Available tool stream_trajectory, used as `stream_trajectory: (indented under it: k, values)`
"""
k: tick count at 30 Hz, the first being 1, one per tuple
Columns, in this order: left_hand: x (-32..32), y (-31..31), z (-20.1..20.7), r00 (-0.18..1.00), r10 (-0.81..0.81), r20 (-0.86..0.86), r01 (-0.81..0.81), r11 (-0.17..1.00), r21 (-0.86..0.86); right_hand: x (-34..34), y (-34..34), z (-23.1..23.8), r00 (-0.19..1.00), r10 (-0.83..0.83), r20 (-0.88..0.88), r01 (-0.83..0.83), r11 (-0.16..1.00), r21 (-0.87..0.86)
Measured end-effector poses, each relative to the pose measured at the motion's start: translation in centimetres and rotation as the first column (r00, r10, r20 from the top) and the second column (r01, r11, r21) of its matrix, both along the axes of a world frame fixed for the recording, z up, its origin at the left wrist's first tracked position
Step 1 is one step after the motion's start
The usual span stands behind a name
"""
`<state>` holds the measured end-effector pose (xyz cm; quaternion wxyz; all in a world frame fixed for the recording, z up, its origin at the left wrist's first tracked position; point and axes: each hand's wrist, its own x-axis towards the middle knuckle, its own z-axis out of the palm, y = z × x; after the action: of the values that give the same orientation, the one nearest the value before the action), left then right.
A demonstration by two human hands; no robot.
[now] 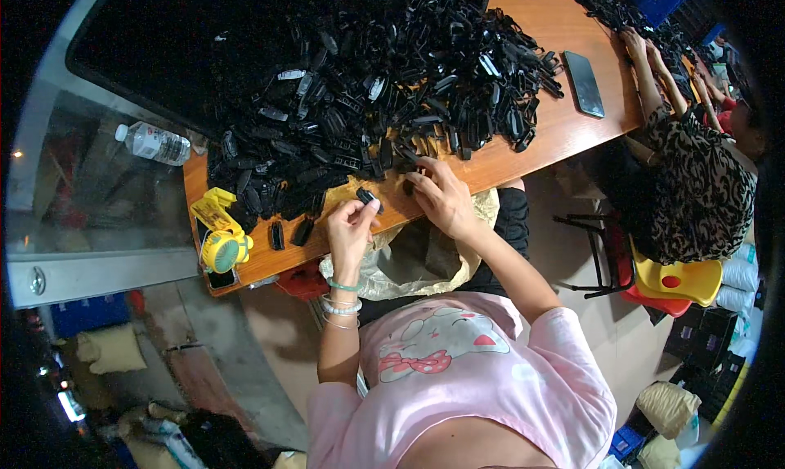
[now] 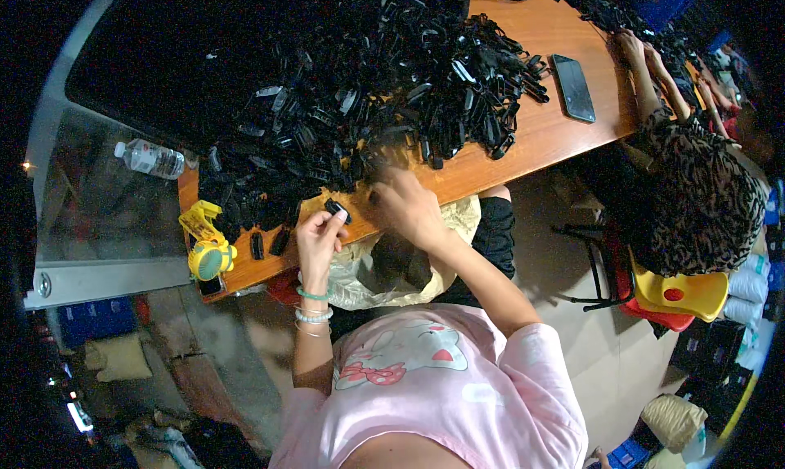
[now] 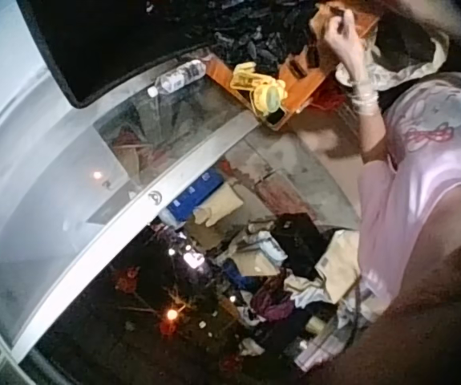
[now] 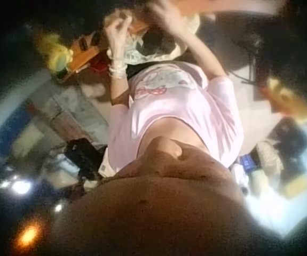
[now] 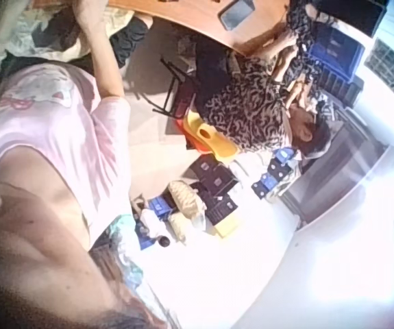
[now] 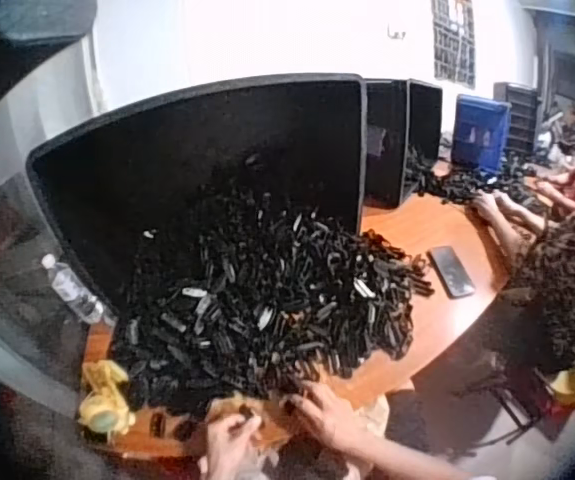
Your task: The person repeatedly takes black plastic pieces from a pile on the table, snaps the components together by hand, and drops the assembled parts into a bag.
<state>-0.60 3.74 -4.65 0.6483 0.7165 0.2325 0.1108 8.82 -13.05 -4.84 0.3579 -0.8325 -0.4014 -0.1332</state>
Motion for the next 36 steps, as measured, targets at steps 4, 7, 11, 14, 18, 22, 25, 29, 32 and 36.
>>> stream_trajectory:
  k: [4, 7, 11, 14, 18, 22, 25, 29, 32, 36]
  values:
    - [-0.8, -1.2, 0.0, 0.998, -0.057, 0.001, 0.056, 0.977, -0.203, 0.3, -0.6, -1.7, 0.997, 0.059, -0.043, -0.044, 0.958, 0.283]
    - [-0.6, -2.1, 0.7, 0.99, -0.077, 0.116, 0.109, 0.947, -0.302, 0.5, -0.3, -1.8, 0.924, -0.032, -0.382, 0.259, 0.786, 0.561]
    - [-0.8, -2.3, 0.5, 0.98, -0.199, 0.029, 0.201, 0.97, -0.135, 0.4, -1.0, -1.0, 0.748, 0.229, -0.623, 0.235, 0.787, 0.571]
    - [-1.1, -2.9, 1.1, 0.974, -0.213, 0.078, 0.218, 0.973, -0.071, -1.9, -1.9, 1.1, 0.63, 0.419, -0.654, 0.067, 0.81, 0.583]
    - [-1.3, -3.1, 2.7, 0.952, -0.253, 0.174, 0.252, 0.967, 0.028, -3.1, -2.6, 2.6, 0.62, 0.401, -0.674, -0.038, 0.874, 0.485]
    - [-1.5, -2.9, 3.7, 0.945, -0.277, 0.175, 0.25, 0.955, 0.161, -3.4, -2.7, 3.3, 0.79, 0.365, -0.493, -0.26, 0.927, 0.271]
    - [-1.3, -2.8, 4.7, 0.92, -0.348, 0.178, 0.252, 0.876, 0.412, -3.8, -3.0, 3.0, 0.869, 0.344, -0.355, -0.286, 0.936, 0.207]
    - [-1.3, -3.0, 5.5, 0.888, -0.377, 0.262, 0.209, 0.84, 0.501, -4.3, -2.7, 3.2, 0.94, 0.297, -0.167, -0.274, 0.95, 0.148]
    - [-1.2, -3.1, 5.6, 0.896, -0.361, 0.258, 0.192, 0.841, 0.506, -4.4, -2.8, 3.2, 0.952, 0.278, -0.125, -0.271, 0.96, 0.074]
    - [-1.4, -3.3, 5.4, 0.915, -0.356, 0.189, 0.244, 0.862, 0.445, -4.7, -2.8, 3.3, 0.954, 0.235, -0.187, -0.236, 0.972, 0.021]
